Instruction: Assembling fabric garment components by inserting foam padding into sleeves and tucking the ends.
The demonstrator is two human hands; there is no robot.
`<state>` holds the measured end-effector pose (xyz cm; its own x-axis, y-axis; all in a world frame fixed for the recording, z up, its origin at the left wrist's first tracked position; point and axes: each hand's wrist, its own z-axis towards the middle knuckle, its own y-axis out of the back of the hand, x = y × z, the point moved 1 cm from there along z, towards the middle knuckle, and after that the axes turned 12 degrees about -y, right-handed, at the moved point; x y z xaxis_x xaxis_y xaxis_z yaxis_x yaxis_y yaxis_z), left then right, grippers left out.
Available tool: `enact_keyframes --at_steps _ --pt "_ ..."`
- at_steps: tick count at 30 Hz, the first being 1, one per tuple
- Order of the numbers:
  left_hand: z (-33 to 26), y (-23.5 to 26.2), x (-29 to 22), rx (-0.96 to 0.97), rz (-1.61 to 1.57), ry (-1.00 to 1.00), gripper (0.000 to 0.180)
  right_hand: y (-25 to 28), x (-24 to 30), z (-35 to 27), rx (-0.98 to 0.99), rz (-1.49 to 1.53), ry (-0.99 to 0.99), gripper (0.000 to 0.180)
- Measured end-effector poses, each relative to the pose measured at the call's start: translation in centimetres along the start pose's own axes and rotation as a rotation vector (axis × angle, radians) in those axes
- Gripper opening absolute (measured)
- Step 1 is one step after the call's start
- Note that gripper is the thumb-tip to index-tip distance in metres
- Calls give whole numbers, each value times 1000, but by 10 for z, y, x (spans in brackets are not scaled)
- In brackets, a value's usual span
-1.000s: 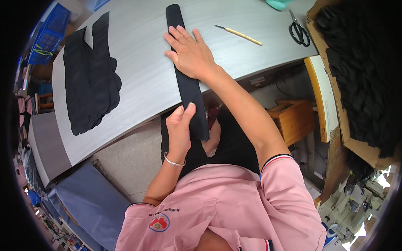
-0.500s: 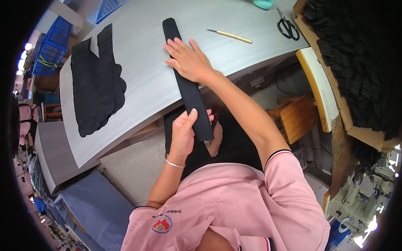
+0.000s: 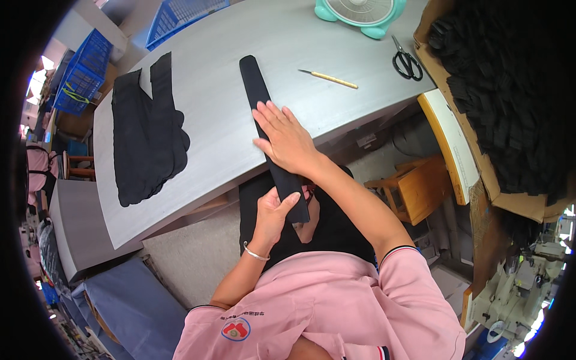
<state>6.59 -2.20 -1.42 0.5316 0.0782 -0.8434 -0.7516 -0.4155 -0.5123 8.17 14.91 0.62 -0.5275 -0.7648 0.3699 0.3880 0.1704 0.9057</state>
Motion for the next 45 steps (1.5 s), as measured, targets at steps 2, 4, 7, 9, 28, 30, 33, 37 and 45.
enact_keyframes --at_steps 2,4,7,9,28,30,33,37,45 --pt "0 3 1 6 18 16 24 -8 -5 28 -24 -8 2 62" --pt "-2 4 3 32 27 49 24 -20 -13 57 -60 -52 -7 62" --pt "-4 10 10 42 31 37 25 -31 -17 101 -43 -26 -37 65" --pt "-5 13 11 56 58 47 25 -35 -18 123 16 -49 -83 67" --pt "-3 -28 21 389 536 176 30 38 19 -41 -132 81 -253 84" --pt "-14 -34 51 486 163 4 42 57 15 -71 -56 107 -291 85" --pt "-24 -42 30 706 382 -120 44 77 -14 -121 74 212 -380 89" --pt "-2 -25 -49 517 802 -513 32 89 -63 -215 148 212 -641 97" --pt "61 118 -157 -362 1137 -656 27 29 -123 -542 -199 142 -1302 100"
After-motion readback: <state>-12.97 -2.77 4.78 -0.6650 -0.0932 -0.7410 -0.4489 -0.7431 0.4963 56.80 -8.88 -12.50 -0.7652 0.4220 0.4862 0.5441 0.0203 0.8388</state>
